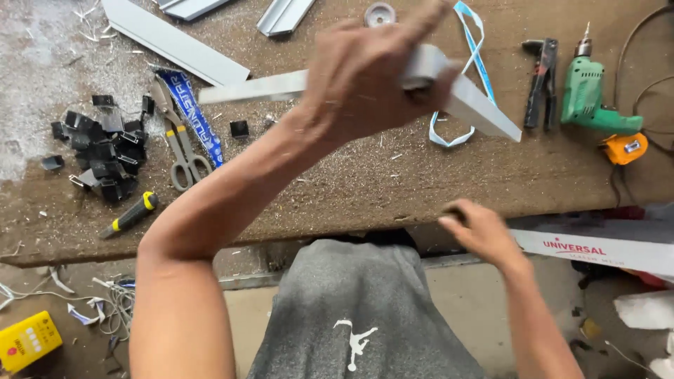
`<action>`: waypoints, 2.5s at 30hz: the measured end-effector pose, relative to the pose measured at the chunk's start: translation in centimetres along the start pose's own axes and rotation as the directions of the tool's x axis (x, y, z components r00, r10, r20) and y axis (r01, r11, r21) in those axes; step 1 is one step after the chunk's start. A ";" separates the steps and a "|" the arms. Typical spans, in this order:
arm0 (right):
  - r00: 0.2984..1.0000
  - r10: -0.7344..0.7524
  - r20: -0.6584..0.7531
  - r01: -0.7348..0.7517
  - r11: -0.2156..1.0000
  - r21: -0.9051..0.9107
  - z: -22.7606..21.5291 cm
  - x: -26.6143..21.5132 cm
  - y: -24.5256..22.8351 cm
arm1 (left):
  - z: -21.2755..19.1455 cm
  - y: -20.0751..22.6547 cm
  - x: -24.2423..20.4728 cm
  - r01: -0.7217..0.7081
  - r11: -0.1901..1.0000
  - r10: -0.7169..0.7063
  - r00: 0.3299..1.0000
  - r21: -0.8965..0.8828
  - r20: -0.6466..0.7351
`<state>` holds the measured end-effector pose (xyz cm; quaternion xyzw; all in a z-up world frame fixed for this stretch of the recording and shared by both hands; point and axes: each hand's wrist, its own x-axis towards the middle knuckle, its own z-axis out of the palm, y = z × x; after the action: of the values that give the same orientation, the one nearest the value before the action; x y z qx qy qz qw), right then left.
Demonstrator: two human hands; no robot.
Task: The person assembles aluminum extrusion pieces into a rectangular frame using black plastic corner connectors. They pick up cut aluminum profiles, insert the connectors into the ends, and join the pieces at right angles. The process is repeated to form a complete frame.
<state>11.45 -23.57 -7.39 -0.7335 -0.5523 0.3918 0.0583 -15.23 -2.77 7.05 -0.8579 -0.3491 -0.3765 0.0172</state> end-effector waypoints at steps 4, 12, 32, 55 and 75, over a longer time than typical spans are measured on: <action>0.929 -0.258 0.267 0.323 0.916 -0.237 7.9 13.9 4.3 | -5.7 -3.4 0.0 0.350 0.920 -0.342 0.937 -0.174 0.073; 0.768 -0.595 0.239 0.608 0.558 -0.565 9.0 39.7 1.2 | -6.8 -13.0 -8.8 0.802 -0.043 -0.957 0.139 -0.596 0.256; 0.736 -0.321 -0.596 0.059 0.908 -0.416 -11.7 49.7 25.9 | 3.1 -5.8 0.8 0.681 0.007 -0.974 0.172 -0.732 0.150; 0.976 -0.219 0.022 0.090 0.489 0.868 -13.7 34.3 17.2 | 7.8 -6.8 -4.6 0.438 -0.233 -0.970 -0.040 -0.868 0.240; 0.994 0.108 0.005 -0.090 0.800 0.593 1.4 29.8 2.9 | 11.5 -11.0 -9.0 0.621 -0.404 -0.845 0.028 -0.672 0.534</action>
<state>15.24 0.32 -25.02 -0.7122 -0.3628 0.5361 0.2715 -18.95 3.56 -9.66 -0.1815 -0.5934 -0.4804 -0.6198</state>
